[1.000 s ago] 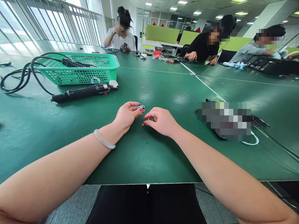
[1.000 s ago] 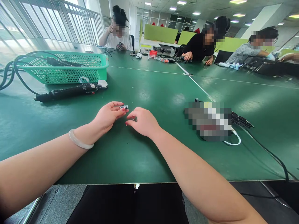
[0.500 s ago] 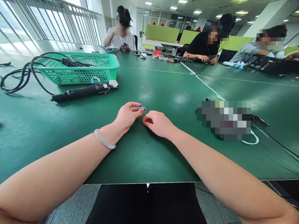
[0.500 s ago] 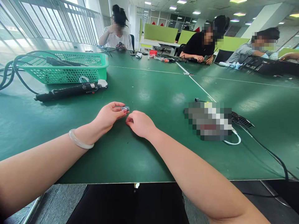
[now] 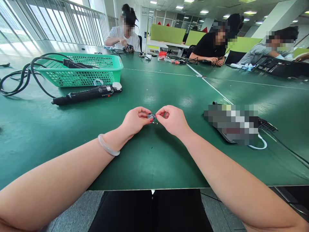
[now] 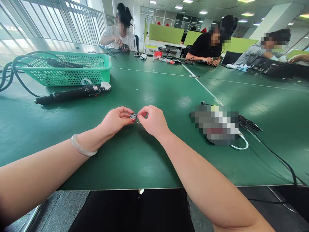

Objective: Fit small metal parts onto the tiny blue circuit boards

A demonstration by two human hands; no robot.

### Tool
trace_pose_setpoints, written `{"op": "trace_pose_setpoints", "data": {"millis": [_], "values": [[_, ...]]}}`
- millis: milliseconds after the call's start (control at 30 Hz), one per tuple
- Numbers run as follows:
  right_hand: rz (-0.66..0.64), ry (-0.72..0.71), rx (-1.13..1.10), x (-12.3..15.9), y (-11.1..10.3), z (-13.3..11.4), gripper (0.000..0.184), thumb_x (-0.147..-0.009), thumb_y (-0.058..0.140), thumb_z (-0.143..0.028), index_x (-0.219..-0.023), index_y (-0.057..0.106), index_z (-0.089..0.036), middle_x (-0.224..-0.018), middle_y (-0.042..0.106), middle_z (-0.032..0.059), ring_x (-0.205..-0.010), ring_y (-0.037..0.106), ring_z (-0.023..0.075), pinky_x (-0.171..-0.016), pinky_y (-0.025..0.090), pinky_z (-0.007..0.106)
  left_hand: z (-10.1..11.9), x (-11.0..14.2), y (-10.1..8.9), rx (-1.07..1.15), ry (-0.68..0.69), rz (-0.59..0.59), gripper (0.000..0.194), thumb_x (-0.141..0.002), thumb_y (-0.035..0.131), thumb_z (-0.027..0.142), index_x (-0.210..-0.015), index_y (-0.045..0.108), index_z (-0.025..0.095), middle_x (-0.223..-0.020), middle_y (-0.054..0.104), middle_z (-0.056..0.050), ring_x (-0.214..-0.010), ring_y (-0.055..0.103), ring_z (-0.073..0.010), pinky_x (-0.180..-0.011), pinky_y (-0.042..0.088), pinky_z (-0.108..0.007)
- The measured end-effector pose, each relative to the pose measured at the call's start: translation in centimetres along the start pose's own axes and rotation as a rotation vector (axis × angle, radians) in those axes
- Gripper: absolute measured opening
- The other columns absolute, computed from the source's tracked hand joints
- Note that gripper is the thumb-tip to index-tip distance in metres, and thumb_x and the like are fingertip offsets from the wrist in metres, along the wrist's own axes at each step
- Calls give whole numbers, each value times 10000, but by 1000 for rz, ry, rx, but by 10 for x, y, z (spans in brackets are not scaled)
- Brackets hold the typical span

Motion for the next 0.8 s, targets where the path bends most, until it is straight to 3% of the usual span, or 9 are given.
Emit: {"op": "trace_pose_setpoints", "data": {"millis": [200,500,800], "values": [[-22,62,-16,2,3,4,114,-728,590,-260,-696,684,-202,-678,629,3,-583,496,120,-575,392,274,2,3,3,-129,35,-23,257,-620,760,115,-842,633,144,-771,696,-45,-757,674,-163,-841,520,-368],[-17,72,-41,3,3,1,118,-725,595,-254,-687,692,-200,-695,668,2,-576,521,119,-590,410,278,3,3,2,-142,13,-6,246,-639,758,138,-849,630,148,-777,699,-46,-768,679,-167,-861,514,-369],[-19,96,-108,-1,-2,6,252,-843,521,-353,-813,704,-182,-748,679,36,-634,542,139,-614,408,289,-2,5,3,83,-80,-3,242,-664,745,98,-855,601,132,-741,702,-43,-712,674,-140,-850,510,-353]]}}
Point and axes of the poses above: each hand's wrist, its own x-axis away from the middle knuckle, its own y-axis out of the palm, z = x × y, the point moved 6 cm from there along -x, towards the middle knuckle
